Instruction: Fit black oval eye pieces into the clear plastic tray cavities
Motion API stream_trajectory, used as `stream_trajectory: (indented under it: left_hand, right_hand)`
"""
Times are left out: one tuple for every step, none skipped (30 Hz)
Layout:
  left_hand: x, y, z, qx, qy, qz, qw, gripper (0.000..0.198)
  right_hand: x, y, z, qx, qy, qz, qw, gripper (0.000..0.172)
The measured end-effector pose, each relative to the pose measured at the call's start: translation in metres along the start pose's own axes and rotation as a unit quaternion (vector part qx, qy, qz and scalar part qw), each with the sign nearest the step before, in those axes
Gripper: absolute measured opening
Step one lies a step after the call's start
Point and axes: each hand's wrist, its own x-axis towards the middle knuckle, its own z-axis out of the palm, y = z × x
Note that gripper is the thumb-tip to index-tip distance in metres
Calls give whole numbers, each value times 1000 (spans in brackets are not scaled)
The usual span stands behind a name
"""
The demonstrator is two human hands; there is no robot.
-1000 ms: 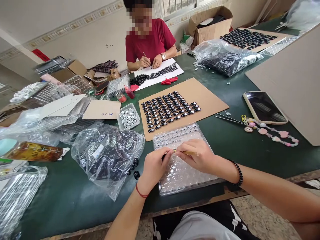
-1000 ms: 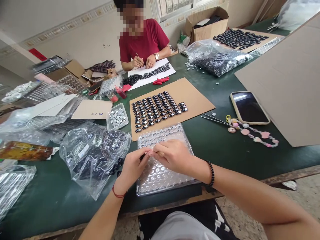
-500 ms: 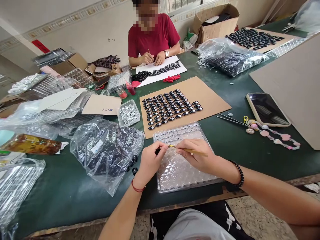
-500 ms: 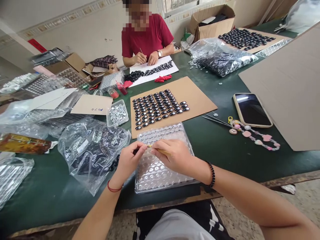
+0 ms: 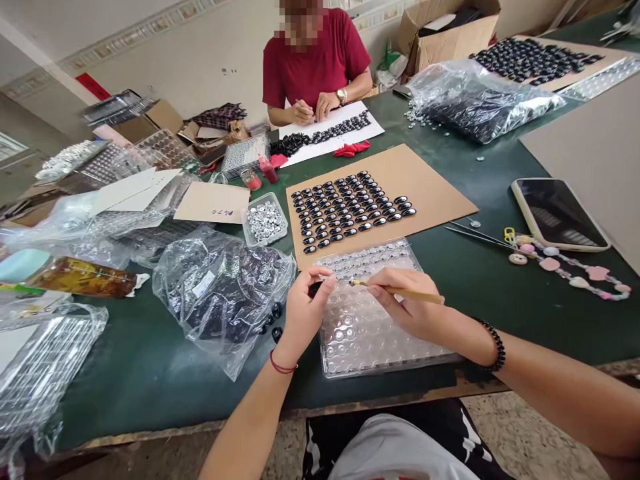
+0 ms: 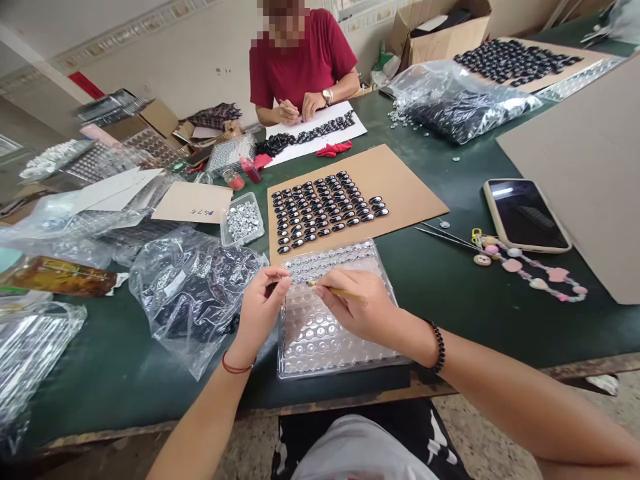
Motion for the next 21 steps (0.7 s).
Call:
stream_trajectory:
  left_hand:
    - [0,0,1,-14,-3,-10,1000,19]
    - [0,0,2,-26,-10,-19,999,19]
    - [-1,0,2,-33,-22,-27,999,19]
    - [-1,0,3,-35,-36,-33,998,18]
    - [-1,0,4,-30,-48,-36,998,17]
    - [-2,-1,5,-21,-58,-36,997,17]
    - [-2,-1,6,-11,-67,-35,997,17]
    - [-3,-2,7,-3,-73,-32,997,18]
    - [-3,-3,8,1,-78,-27,997,18]
    - [-4,-4,8,0,-81,-22,996,18]
    - [-4,-5,9,-5,-85,-17,996,18]
    - [-5,-6,10,-11,-89,-12,996,19]
    - [-5,-7,11,-17,-93,-6,995,20]
    - [-6,-8,12,-24,-99,-1,995,21]
    - [-6,-8,12,-30,-105,1,994,22]
    - [-6,-9,12,-33,-112,1,993,23]
    - [-6,-8,13,-36,-118,-2,992,23]
    - [-6,-8,13,-39,-122,-7,992,24]
    - [-6,-7,12,-42,-126,-12,991,25]
    - [-6,-6,12,-43,-128,-18,991,26]
    - [-6,-5,11,-42,-130,-22,990,26]
  right_hand:
    - [1,0,-1,3,9,-1,1000,12]
    - [1,-1,-2,5,18,-2,1000,11]
    - [2,-1,-3,7,28,-1,1000,10]
    - [2,-1,-4,11,39,0,999,9]
    - [2,0,-4,16,51,2,999,8]
    - [2,0,-4,23,60,3,998,7]
    - [2,-1,-4,31,65,4,997,6]
    - [2,-1,-4,38,67,2,997,5]
    - [2,-1,-3,42,63,-1,997,5]
    - [1,-2,-3,43,55,-5,998,4]
    - [1,-2,-3,41,46,-9,998,4]
    - [1,-3,-3,39,37,-11,998,4]
    - [0,-3,-3,38,29,-13,999,4]
    - [0,-3,-2,39,23,-15,999,5]
    - [-1,-2,-2,42,16,-16,999,7]
    - [-1,-2,-2,46,11,-17,999,10]
    - [-1,-1,-1,51,4,-18,999,12]
    - [-2,-1,-1,54,-3,-18,998,14]
    - [-2,0,-1,53,-10,-17,998,15]
    - [-2,0,0,50,-17,-16,998,16]
    - [-2,0,0,42,-23,-18,999,16]
